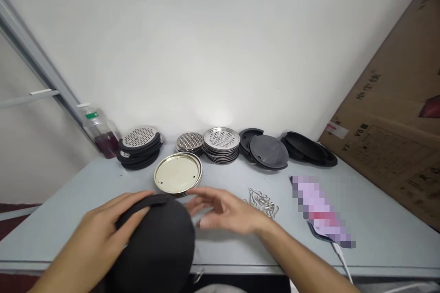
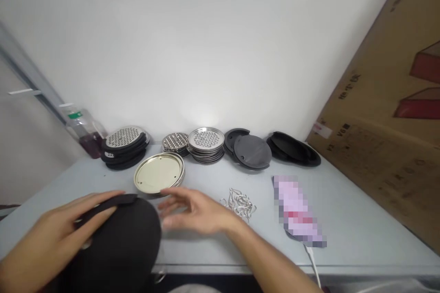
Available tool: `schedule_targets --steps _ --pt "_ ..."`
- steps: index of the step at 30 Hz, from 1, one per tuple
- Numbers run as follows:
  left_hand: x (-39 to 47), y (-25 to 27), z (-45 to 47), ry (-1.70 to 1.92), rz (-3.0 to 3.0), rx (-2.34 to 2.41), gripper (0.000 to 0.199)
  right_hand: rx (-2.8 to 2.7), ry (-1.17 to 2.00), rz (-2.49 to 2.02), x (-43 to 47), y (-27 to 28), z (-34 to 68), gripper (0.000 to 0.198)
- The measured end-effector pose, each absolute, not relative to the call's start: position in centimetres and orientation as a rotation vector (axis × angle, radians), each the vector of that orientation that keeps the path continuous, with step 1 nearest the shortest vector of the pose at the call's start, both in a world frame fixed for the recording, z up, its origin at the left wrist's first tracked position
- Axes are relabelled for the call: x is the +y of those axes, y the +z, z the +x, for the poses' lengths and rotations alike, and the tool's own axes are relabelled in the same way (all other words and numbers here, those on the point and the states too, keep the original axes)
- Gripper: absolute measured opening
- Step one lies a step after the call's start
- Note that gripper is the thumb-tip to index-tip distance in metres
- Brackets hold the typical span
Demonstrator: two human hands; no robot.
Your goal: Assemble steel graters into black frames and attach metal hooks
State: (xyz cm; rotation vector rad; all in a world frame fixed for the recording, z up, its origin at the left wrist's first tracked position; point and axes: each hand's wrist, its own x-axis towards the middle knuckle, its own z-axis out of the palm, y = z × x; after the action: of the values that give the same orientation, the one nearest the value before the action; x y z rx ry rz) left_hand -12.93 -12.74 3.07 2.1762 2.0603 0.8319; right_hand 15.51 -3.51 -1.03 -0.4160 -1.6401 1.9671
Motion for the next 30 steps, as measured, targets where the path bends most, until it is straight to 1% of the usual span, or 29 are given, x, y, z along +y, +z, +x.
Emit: schedule_targets --steps 1,2,4,6,8,11,14,17,19,21,23,24,27,30 --pt "-11.4 3.5 -11.1 0.817 2.225 1.968 0.035 -1.657 2.025 -0.384 -3.9 -1.1 15.5 0.071" --pt "-10.1 3.8 -9.6 0.834 2.255 1.950 0.036 -1.658 2.078 -0.373 -4.0 -1.1 15.6 0.071" --pt "-8.3 4.2 -7.3 0.853 2.314 1.968 0.037 -1.626 2.141 -0.417 -3.7 -0.9 16.4 0.060" --pt "-7.5 4.5 -6.3 0.860 2.367 2.008 0.039 -1.602 2.112 -0.513 -2.9 -0.5 17.3 0.047" --pt "-7.2 4.6 -6.2 0.850 2.409 2.024 0.043 -1.606 2.074 -0.558 -2.4 -0.1 18.2 0.039" --pt "-7.2 4.9 -6.9 0.798 2.398 2.006 0.046 -1.655 2.098 -0.497 -2.3 0.5 19.1 0.031" --pt "-7.5 4.6 -6.8 0.697 2.306 1.856 0.046 -1.612 2.192 -0.471 -2.8 0.7 20.0 0.025" --pt "-7.9 3.6 -5.1 0.648 2.121 1.572 0.045 -1.446 2.249 -0.480 -2.8 0.8 21.0 0.026" --pt "-7.9 2.6 -3.5 0.548 1.904 1.309 0.044 -1.292 2.204 -0.482 -2.3 0.9 21.4 0.027" --pt "-7.1 1.8 -1.9 0.398 1.688 1.065 0.035 -1.112 2.086 -0.502 -1.6 0.9 21.3 0.027" --pt "-5.7 1.5 -0.7 0.395 1.545 0.971 0.030 -0.977 1.940 -0.559 -0.8 0.7 21.0 0.026" --pt "-4.8 1.6 -0.3 0.450 1.503 0.964 0.034 -0.942 1.876 -0.602 -0.6 0.5 20.7 0.027" --pt "-2.2 3.2 0.4 0.593 1.475 0.931 0.053 -0.919 1.749 -0.725 -0.1 0.0 20.0 0.032" --pt "-0.7 5.2 0.9 0.635 1.700 0.898 0.045 -0.919 1.636 -0.787 -0.2 -0.2 19.6 0.031"
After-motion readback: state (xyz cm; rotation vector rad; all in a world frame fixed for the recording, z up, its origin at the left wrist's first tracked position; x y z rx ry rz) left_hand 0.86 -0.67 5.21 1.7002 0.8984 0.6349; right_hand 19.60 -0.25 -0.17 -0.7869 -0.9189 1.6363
